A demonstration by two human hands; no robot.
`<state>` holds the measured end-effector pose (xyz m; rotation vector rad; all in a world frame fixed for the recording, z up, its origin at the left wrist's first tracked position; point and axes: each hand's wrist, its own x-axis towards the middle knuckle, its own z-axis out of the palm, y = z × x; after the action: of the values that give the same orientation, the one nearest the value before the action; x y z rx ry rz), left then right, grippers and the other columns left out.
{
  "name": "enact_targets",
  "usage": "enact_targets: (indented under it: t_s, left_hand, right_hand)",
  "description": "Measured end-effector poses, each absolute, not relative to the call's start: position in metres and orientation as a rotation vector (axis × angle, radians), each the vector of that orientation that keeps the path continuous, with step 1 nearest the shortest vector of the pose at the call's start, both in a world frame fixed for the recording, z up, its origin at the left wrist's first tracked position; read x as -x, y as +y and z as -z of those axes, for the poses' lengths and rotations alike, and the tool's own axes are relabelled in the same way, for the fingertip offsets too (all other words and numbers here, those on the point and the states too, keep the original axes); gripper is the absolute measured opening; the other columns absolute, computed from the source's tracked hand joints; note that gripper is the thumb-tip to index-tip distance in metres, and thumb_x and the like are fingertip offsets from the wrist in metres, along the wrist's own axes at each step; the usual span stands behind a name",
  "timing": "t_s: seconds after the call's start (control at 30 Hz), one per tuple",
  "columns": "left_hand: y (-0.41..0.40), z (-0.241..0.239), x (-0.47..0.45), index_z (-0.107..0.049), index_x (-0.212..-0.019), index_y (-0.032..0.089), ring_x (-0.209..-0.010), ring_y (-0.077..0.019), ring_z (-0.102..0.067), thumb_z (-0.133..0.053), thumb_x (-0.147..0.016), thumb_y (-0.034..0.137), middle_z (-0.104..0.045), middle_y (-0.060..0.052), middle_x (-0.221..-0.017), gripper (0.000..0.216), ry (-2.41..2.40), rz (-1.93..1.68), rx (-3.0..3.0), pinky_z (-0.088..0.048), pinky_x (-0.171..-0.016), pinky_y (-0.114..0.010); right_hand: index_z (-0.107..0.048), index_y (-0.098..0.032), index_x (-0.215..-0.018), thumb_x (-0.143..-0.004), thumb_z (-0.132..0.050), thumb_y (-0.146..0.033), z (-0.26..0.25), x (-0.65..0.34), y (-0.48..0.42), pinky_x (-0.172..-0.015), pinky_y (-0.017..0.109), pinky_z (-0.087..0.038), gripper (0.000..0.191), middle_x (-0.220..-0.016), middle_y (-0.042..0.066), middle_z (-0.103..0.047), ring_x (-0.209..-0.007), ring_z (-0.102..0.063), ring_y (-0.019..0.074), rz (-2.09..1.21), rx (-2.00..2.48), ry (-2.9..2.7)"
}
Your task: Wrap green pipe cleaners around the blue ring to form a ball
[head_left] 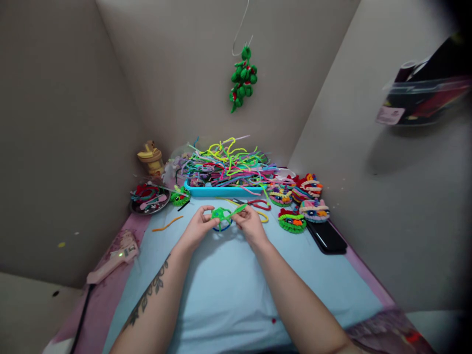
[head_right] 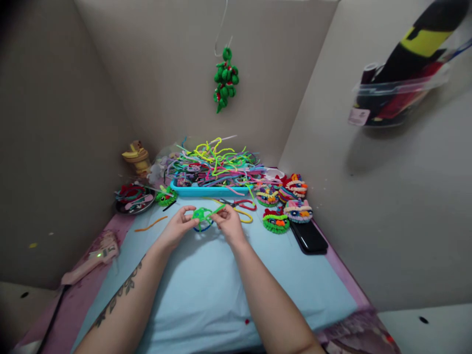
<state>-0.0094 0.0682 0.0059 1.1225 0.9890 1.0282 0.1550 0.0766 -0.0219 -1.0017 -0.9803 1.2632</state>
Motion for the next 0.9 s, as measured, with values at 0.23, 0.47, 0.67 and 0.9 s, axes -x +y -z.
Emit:
enact_targets:
  t_s: [0.23, 0.47, 0.67, 0.9]
  left_hand:
    - [0.072, 0.005, 0.007, -0.039, -0.103, 0.019, -0.063, -0.0134, -0.061, -0.070, -0.064, 0.029, -0.067, -0.001, -0.076, 0.051, 0.961, -1.092, -1.155, -0.042, -0.063, -0.024]
    - [0.075, 0.014, 0.002, -0.037, -0.102, 0.021, -0.064, -0.0127, -0.062, -0.069, -0.065, 0.027, -0.065, 0.002, -0.074, 0.049, 0.966, -1.173, -1.179, -0.043, -0.064, -0.024]
    - [0.073, 0.015, -0.002, -0.035, -0.102, 0.021, -0.066, -0.0133, -0.062, -0.067, -0.066, 0.026, -0.065, 0.001, -0.074, 0.048, 0.941, -1.153, -1.201, -0.044, -0.065, -0.025]
    - [0.072, 0.013, -0.003, -0.037, -0.101, 0.021, -0.066, -0.0128, -0.062, -0.068, -0.064, 0.026, -0.065, 0.002, -0.073, 0.048, 1.000, -1.179, -1.228, -0.043, -0.065, -0.025]
  right_hand:
    - [-0.047, -0.019, -0.079, -0.060, -0.063, -0.020, 0.018, -0.152, 0.071, -0.030, 0.016, -0.022, 0.026, -0.050, -0.011, -0.046, -0.030, -0.033, 0.0027, -1.399, 0.976, -1.057]
    - [-0.032, -0.029, -0.120, -0.058, -0.071, -0.019, 0.027, -0.147, 0.069, -0.045, 0.016, -0.040, 0.075, -0.083, -0.005, -0.056, -0.051, -0.050, 0.0051, -1.395, 0.913, -1.169]
    - [-0.030, -0.027, -0.126, -0.060, -0.067, -0.014, 0.036, -0.138, 0.071, -0.052, 0.019, -0.042, 0.077, -0.079, -0.004, -0.055, -0.059, -0.052, 0.0087, -1.228, 0.980, -1.189]
    - [-0.040, -0.023, -0.123, -0.064, -0.058, -0.013, 0.040, -0.139, 0.071, -0.061, 0.025, -0.044, 0.063, -0.079, 0.000, -0.057, -0.065, -0.054, 0.0140, -0.871, 1.204, -1.267]
